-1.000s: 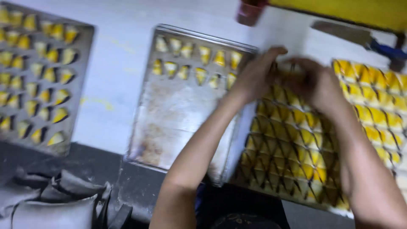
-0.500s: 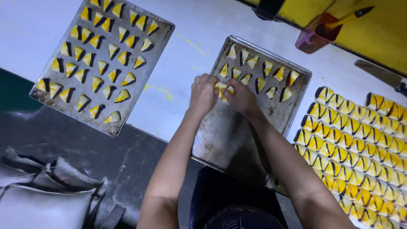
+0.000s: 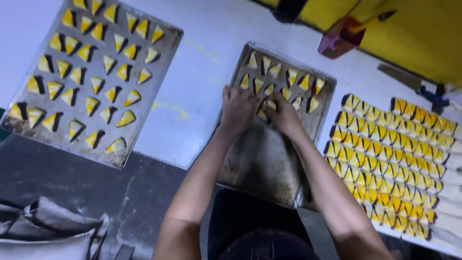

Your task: Placing small triangular pieces of dough onto baking trays in organized rows.

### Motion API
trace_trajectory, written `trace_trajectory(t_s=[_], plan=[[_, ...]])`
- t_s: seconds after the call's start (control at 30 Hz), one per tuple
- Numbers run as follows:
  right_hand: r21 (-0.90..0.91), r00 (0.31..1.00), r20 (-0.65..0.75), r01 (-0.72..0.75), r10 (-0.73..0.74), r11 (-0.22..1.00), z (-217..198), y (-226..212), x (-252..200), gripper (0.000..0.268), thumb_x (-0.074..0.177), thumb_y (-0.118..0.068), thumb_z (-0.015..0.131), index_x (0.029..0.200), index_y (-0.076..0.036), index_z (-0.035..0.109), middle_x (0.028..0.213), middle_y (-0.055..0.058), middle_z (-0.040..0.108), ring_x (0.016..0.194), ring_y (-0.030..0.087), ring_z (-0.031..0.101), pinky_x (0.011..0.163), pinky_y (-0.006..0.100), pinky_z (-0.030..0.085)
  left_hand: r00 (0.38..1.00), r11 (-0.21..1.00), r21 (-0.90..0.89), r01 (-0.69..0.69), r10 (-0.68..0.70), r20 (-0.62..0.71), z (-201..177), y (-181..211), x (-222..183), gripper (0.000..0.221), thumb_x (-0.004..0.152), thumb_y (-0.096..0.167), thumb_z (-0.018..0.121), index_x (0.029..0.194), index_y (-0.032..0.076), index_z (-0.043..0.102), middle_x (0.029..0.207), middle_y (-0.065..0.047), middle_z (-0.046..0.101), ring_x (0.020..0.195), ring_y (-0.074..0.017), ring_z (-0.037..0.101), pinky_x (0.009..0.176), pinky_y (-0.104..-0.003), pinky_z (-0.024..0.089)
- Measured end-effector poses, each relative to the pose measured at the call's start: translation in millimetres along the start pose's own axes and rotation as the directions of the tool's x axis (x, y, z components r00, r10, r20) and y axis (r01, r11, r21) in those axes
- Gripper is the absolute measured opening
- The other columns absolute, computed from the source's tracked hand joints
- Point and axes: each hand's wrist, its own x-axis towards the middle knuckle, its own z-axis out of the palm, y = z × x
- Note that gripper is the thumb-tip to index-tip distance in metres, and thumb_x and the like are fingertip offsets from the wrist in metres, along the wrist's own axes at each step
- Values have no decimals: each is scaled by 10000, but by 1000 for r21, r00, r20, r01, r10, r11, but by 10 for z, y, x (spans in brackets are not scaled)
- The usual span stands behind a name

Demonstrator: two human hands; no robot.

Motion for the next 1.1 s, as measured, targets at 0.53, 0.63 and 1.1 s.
trace_trajectory(t_s=[0.53, 0.63, 1.1], plan=[[179, 983, -134, -100, 125, 979, -188, 355, -431, 671, 846, -191, 771, 1468, -192, 521, 1270, 219, 676, 1206, 454, 619, 979, 567, 502, 994, 990, -101, -99, 104, 40, 290, 638, 31, 390, 837, 207, 765, 1223, 255, 731, 1147, 64, 692, 1311, -300, 502, 1200, -713, 196], [134, 964, -139, -208, 227, 969, -170, 799, -446, 577, 835, -167, 760, 1383, -242, 597, 1139, 120, 706, 1143, 357, 666, 972, 486, 524, 995, 993, -83, -89, 92, 26, 616, 613, 70, 224, 894, 172, 734, 1102, 252, 752, 1083, 57, 695, 1268, -274, 521, 1188, -703, 229], [173, 909, -363, -152, 207, 973, -311, 934, -593, 387, 855, -138, 701, 1236, -184, 645, 1081, 111, 719, 1113, 388, 674, 967, 529, 530, 999, 997, -79, -12, 14, 32, 951, 1012, 14, 206, 844, 241, 711, 1045, 202, 687, 980, -24, 637, 1201, -302, 538, 1165, -698, 245]])
